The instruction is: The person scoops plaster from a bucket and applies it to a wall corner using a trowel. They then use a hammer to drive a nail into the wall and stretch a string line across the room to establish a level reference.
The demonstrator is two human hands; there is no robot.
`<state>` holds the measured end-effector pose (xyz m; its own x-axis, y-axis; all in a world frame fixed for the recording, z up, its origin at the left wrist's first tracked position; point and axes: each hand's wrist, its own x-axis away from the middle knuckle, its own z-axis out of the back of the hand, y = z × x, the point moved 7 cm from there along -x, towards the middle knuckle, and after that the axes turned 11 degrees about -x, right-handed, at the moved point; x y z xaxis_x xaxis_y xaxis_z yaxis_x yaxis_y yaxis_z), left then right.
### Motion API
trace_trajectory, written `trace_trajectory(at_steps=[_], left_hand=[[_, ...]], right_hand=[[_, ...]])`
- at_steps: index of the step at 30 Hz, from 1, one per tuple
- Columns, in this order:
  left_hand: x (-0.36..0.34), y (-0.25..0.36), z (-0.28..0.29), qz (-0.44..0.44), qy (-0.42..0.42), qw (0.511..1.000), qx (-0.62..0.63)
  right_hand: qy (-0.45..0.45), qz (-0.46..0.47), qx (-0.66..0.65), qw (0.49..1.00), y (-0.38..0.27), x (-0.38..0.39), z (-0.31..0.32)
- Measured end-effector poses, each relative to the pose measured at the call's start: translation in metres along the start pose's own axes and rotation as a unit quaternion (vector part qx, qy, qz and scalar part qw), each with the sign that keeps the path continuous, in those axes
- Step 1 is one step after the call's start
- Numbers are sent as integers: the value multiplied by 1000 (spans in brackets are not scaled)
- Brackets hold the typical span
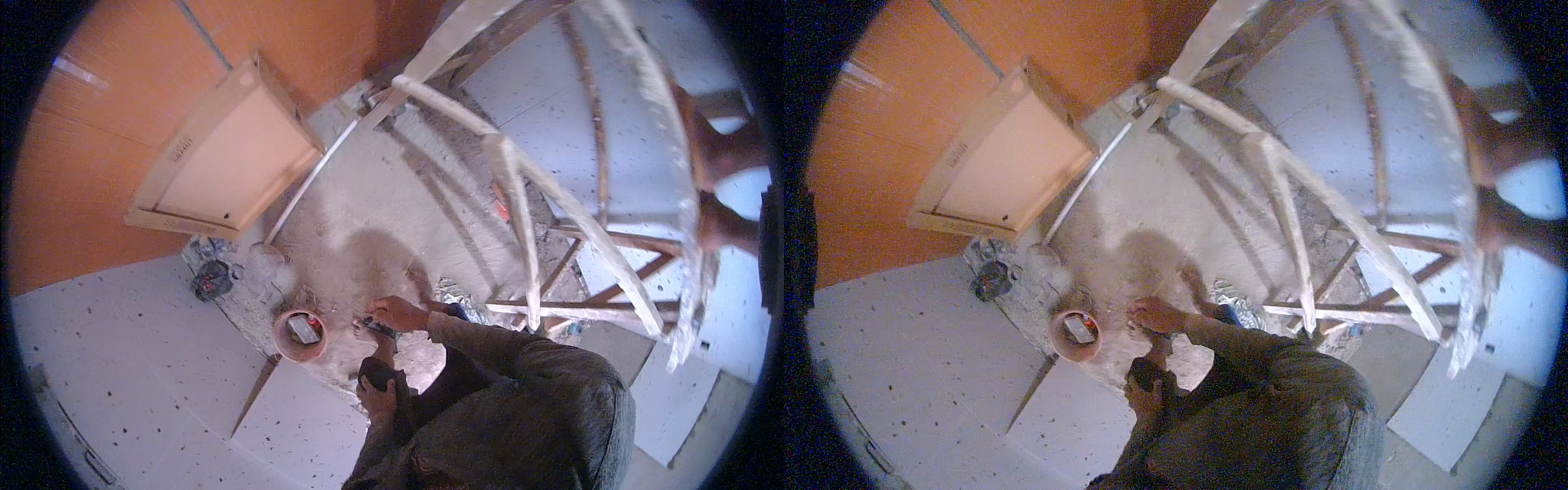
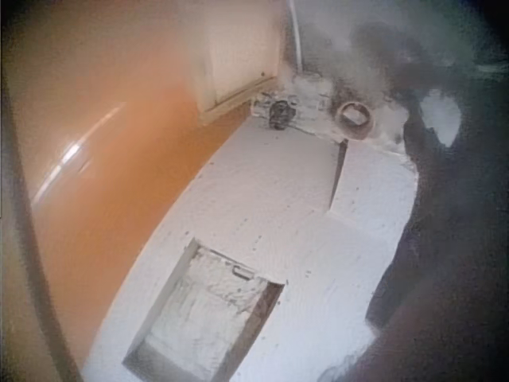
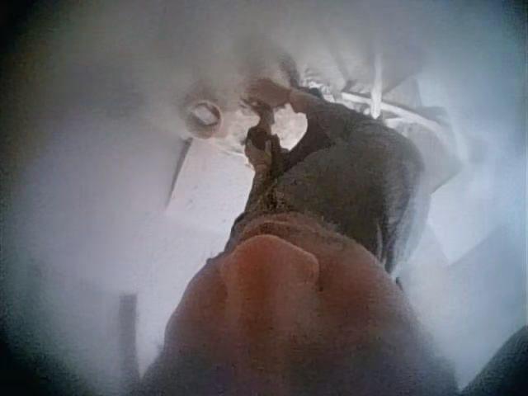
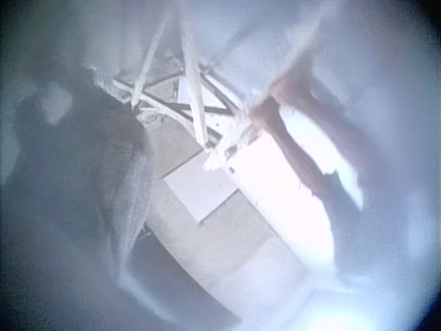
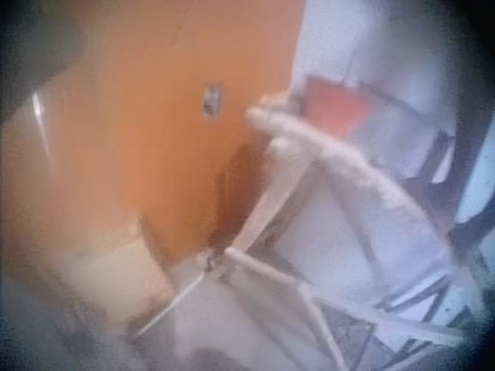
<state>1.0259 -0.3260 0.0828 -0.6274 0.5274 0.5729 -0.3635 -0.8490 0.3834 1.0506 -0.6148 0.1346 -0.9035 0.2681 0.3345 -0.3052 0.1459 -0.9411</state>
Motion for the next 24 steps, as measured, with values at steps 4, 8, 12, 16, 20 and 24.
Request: trace_trajectory(at_steps=[4, 8, 12, 16, 20, 24], left_hand=[[-4, 94, 70, -160, -31, 979, 122], [49, 230, 223, -346, 43, 921, 176], [92, 261, 272, -199, 58, 874, 440], [109, 255, 264, -393, -35, 877, 274], [146, 229, 268, -438, -46, 862, 251], [129, 169, 239, -413, -27, 903, 117]], right_hand=[[24, -22, -96, 995, -89, 71, -25], [47, 13, -92, 995, -181, 140, -74], [56, 91, -22, 994, -264, 189, -117], [63, 179, -52, 980, -320, 240, -146], [55, 197, -26, 978, -362, 297, -148], [52, 177, -107, 977, -367, 355, -149]])
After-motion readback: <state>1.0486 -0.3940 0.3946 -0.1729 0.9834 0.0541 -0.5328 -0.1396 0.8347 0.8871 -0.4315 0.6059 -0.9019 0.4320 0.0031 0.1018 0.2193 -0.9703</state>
